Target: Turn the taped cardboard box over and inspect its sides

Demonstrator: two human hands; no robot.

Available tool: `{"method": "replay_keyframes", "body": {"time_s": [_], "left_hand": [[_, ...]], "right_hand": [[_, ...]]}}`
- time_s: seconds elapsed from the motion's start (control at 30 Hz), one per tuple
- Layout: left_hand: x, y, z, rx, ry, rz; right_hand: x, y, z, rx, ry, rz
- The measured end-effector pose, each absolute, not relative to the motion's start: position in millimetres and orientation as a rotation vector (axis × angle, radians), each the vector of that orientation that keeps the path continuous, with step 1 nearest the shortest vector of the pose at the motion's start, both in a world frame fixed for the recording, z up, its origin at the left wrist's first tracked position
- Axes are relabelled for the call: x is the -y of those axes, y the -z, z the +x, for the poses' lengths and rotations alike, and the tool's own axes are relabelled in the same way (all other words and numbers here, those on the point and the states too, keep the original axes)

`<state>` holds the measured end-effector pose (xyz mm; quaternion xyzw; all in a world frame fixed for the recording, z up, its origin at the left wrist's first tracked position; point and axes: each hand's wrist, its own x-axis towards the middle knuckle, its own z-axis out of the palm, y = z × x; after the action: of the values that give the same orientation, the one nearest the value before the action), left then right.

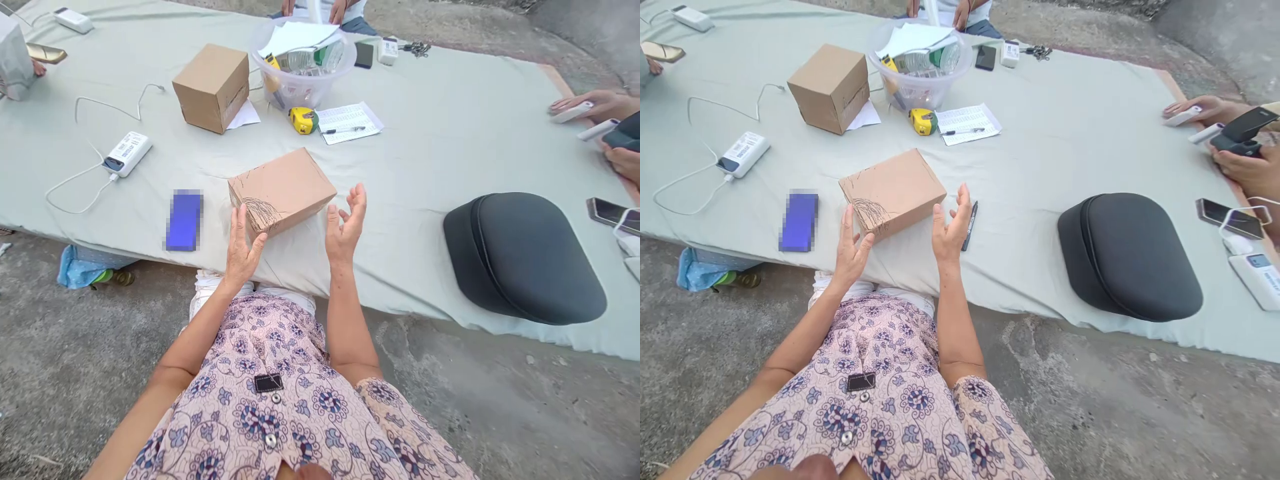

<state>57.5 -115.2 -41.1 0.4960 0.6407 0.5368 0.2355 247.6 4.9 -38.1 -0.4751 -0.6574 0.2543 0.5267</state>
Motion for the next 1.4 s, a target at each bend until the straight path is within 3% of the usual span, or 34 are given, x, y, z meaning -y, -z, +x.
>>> {"method": "replay_keyframes", "body": {"time_s": [0.13, 0.37, 0.77, 1.2, 1.4], "left_hand": [[105.8, 43.8, 62.5, -1.734, -1.495, 1.359], [101.2, 36.9, 60.2, -1.867, -1.547, 1.314], [94.4, 27.7, 47.8, -1.851, -1.561, 1.171], [73.5, 23.9, -17.8, -1.414, -1.325, 1.234], [70.6, 25.0, -29.0, -1.446, -1.237, 1.322]], "right_hand": [[-20.3, 47.8, 244.7, 1.747, -0.611, -1.102], [34.9, 39.4, 223.2, 1.691, -0.453, -1.207], [34.4, 40.1, 233.0, 1.576, -0.640, -1.252], [48.6, 34.4, 264.2, 1.715, -1.052, -1.157], [17.3, 22.3, 284.3, 1.943, -0.934, -1.224]]}}
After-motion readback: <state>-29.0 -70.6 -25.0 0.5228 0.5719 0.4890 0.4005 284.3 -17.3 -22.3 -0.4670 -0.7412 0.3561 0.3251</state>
